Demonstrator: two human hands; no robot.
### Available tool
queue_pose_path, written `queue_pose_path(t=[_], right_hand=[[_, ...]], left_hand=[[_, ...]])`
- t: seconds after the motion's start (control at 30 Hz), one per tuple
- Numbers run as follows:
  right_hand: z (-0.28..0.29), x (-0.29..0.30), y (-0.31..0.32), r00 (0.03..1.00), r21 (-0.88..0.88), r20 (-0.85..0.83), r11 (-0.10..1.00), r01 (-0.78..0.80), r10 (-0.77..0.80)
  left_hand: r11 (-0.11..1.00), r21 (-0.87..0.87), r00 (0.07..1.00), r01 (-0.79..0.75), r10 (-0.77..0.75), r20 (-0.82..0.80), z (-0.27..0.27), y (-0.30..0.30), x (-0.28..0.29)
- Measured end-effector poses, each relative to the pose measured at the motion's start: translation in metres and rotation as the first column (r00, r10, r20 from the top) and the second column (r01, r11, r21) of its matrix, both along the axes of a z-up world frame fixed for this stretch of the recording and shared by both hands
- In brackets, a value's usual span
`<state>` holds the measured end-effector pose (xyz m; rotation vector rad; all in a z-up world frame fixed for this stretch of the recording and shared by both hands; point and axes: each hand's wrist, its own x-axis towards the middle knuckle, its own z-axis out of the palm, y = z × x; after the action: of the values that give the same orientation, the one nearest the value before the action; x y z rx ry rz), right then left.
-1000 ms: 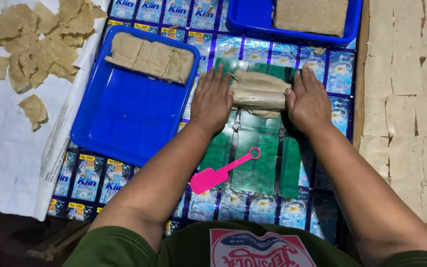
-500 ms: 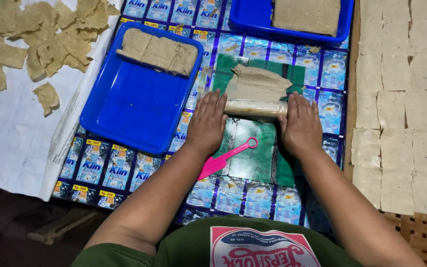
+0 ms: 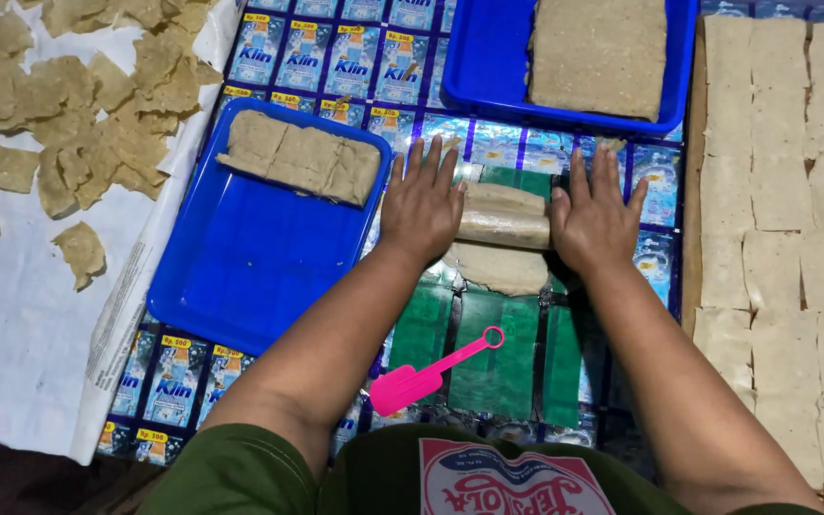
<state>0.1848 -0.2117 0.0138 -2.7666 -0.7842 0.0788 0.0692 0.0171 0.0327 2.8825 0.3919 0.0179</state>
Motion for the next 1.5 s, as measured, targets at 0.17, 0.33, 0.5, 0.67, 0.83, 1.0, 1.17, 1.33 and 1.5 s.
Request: queue_pose_path(t=[0.17, 0.33, 0.5, 0.67, 0.83, 1.0, 1.17, 1.33, 1.5], right_hand=[[0.008, 0.029, 0.017, 1.0, 0.033, 0.006, 0.999, 0.015, -0.015], [0.021, 0.005, 0.016, 0.999, 0.001, 0.052, 1.0, 0.01, -0.01], [-0.001, -0.052, -0.032, 0.931, -0.03, 0.228, 0.957, -0.287, 0.287], [0.004, -0.113, -0.047, 0.924, -0.039, 0.323, 0.979, -0.201, 0.203], [-0.014, -0.167, -0.043, 0.968, 0.035, 0.249, 0.999, -0.023, 0.013], [0.009, -0.145, -0.043, 0.986, -0.03, 0.116, 0.992, 0.12, -0.116], [0.005, -0.091, -0.063, 0.994, -0.028, -0.001, 0.994, 0.105, -0.105], [0.014, -0.067, -0.072, 0.996, 0.013, -0.008, 0.996, 0.088, -0.087], [0.026, -0.109, -0.06, 0.916, -0.088, 0.39, 0.994, -0.062, 0.091]], left_hand=[[0.998, -0.062, 1.0, -0.031, 0.031, -0.006, 0.004, 0.015, 0.031], [0.998, 0.024, 0.997, -0.059, 0.058, 0.046, -0.012, 0.01, 0.02], [0.999, -0.002, 0.996, 0.043, -0.042, 0.08, -0.003, -0.001, -0.017], [0.991, 0.021, 0.978, 0.132, -0.134, 0.158, 0.008, -0.018, -0.027], [0.953, 0.107, 0.928, 0.283, -0.3, 0.221, -0.01, -0.052, -0.021], [0.956, 0.083, 0.937, 0.281, -0.292, 0.191, -0.025, -0.069, 0.021], [0.975, 0.032, 0.975, 0.22, -0.221, 0.03, -0.005, -0.086, 0.052], [0.992, -0.011, 0.99, 0.127, -0.128, -0.052, -0.007, -0.094, 0.077], [0.996, 0.016, 0.986, 0.09, -0.091, 0.139, -0.026, -0.087, 0.057]])
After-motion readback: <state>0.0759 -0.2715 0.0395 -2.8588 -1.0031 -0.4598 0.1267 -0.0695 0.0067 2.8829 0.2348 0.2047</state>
